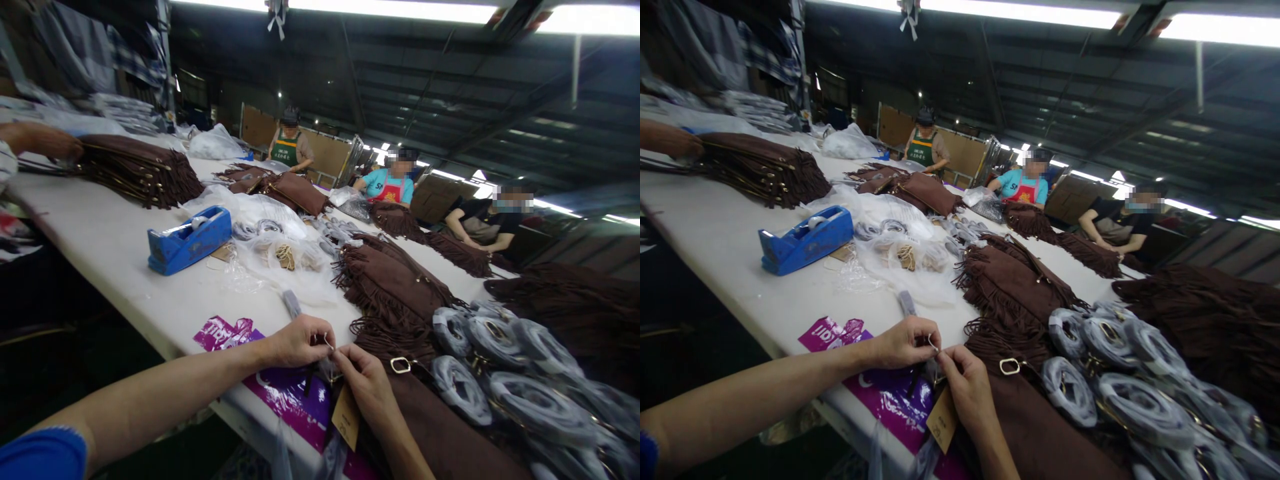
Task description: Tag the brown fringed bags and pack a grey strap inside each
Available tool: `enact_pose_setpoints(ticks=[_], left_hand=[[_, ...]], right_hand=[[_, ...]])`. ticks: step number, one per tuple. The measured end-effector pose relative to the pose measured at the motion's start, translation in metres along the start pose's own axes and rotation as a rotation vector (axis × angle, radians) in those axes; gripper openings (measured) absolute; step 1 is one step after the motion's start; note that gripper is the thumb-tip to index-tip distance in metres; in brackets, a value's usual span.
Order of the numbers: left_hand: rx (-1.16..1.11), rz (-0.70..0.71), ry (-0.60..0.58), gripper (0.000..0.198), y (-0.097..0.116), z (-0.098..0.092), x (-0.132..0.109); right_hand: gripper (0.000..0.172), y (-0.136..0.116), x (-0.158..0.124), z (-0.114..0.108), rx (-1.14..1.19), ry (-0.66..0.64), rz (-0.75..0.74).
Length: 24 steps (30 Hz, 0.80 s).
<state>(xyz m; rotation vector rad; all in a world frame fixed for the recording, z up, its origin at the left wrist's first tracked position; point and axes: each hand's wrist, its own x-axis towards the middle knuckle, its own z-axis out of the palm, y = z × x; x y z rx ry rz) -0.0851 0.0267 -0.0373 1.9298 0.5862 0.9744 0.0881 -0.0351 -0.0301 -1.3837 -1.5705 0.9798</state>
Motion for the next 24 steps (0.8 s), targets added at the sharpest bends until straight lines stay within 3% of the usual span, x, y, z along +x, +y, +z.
enact_pose_setpoints(ticks=[11, 18, 24], left_hand=[[0.029, -0.019, -0.030, 0.014, -0.0037, 0.0039, -0.0009], [0.031, -0.039, -0.001, 0.011, -0.0047, 0.0025, -0.0004], [0.013, -0.046, -0.009, 0.012, -0.0057, 0.0034, -0.0006]], right_hand=[[0.027, 0.0015, -0.0032, 0.0034, -0.312, 0.149, -0.257], [0.025, 0.0013, -0.0024, 0.0010, -0.276, 0.110, -0.246], [0.023, 0.0034, -0.0039, 0.0047, -0.361, 0.136, -0.342]])
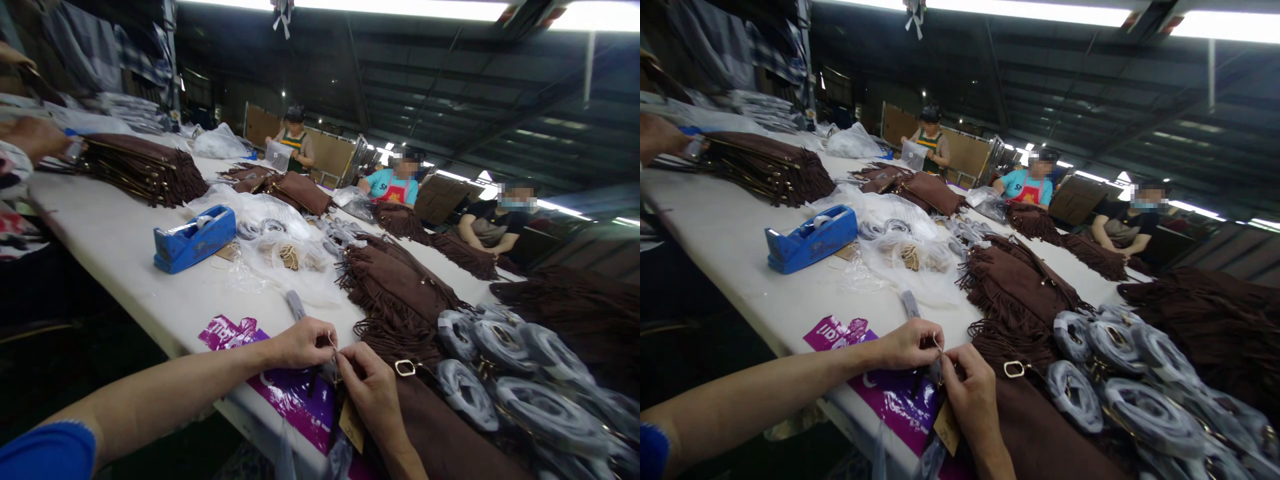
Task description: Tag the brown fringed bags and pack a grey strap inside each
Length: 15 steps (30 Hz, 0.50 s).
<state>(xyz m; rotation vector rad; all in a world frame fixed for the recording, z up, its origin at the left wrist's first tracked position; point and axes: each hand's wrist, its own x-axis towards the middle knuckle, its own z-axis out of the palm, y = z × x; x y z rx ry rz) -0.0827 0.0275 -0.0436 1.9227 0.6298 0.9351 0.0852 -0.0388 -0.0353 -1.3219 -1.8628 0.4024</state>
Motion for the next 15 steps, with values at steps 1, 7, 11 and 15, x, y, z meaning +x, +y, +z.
enact_pose_setpoints(ticks=[1, 7, 11, 15], left_hand=[[-0.003, 0.000, -0.008, 0.012, 0.0005, 0.0001, -0.0003], [-0.005, -0.001, -0.066, 0.012, 0.0025, -0.0006, -0.0012], [-0.222, -0.096, -0.099, 0.008, 0.0016, -0.0026, 0.0004], [-0.521, -0.314, -0.147, 0.011, 0.0034, -0.0055, 0.0021]], right_hand=[[0.023, -0.0006, -0.0001, 0.0009, -0.019, 0.009, -0.021], [0.021, -0.0004, 0.0002, 0.0024, -0.051, 0.049, 0.001], [0.019, 0.0038, 0.0027, 0.0019, 0.053, 0.001, 0.153], [0.024, 0.0049, 0.0084, -0.0008, 0.224, -0.119, 0.250]])
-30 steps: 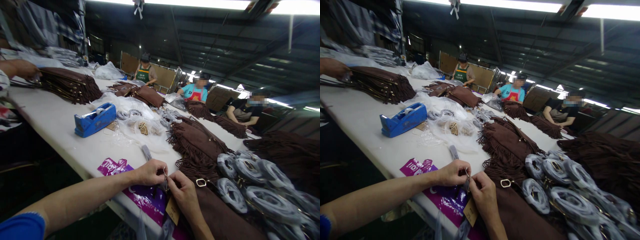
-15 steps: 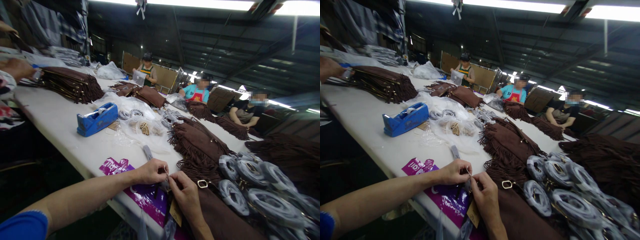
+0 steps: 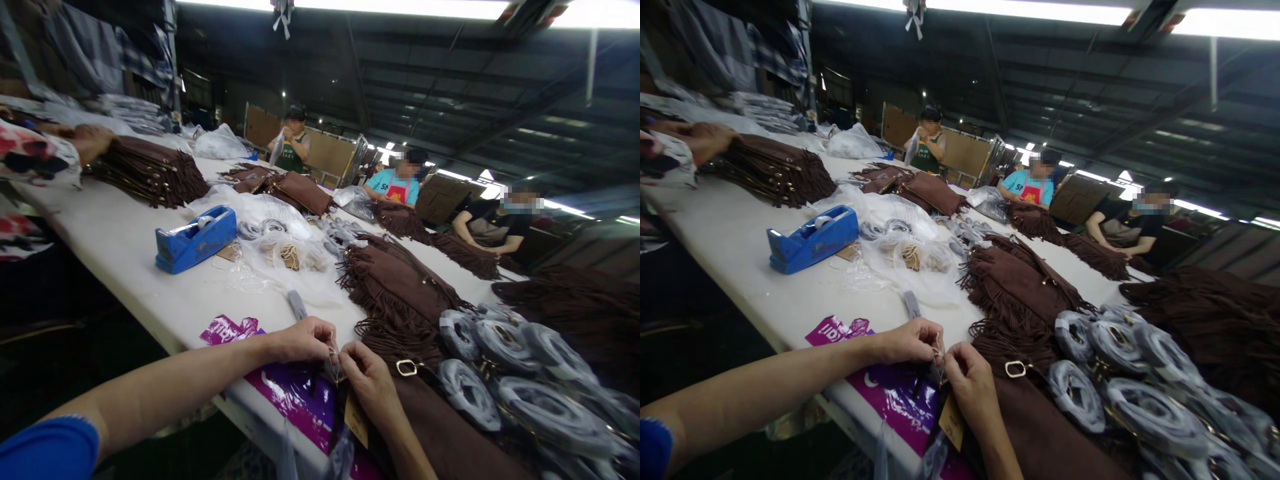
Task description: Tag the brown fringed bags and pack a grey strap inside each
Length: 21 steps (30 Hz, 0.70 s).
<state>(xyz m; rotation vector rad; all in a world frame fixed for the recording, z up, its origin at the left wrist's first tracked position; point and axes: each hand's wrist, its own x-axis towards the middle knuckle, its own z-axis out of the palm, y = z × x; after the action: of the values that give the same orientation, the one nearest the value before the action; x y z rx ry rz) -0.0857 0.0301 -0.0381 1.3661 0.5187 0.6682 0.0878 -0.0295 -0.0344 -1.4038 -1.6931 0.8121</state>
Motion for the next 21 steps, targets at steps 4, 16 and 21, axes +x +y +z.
enact_pose_setpoints(ticks=[4, 16, 21], left_hand=[[-0.281, -0.115, -0.062, 0.015, 0.002, -0.002, 0.000], [-0.531, -0.191, -0.113, 0.020, 0.004, -0.009, 0.000], [-0.473, -0.215, -0.130, 0.021, 0.009, -0.005, -0.003]], right_hand=[[0.023, -0.003, -0.002, -0.015, 0.278, -0.175, 0.109], [0.021, -0.005, -0.037, -0.051, 0.269, -0.344, 0.036], [0.022, -0.002, -0.032, -0.033, -0.003, -0.145, -0.059]])
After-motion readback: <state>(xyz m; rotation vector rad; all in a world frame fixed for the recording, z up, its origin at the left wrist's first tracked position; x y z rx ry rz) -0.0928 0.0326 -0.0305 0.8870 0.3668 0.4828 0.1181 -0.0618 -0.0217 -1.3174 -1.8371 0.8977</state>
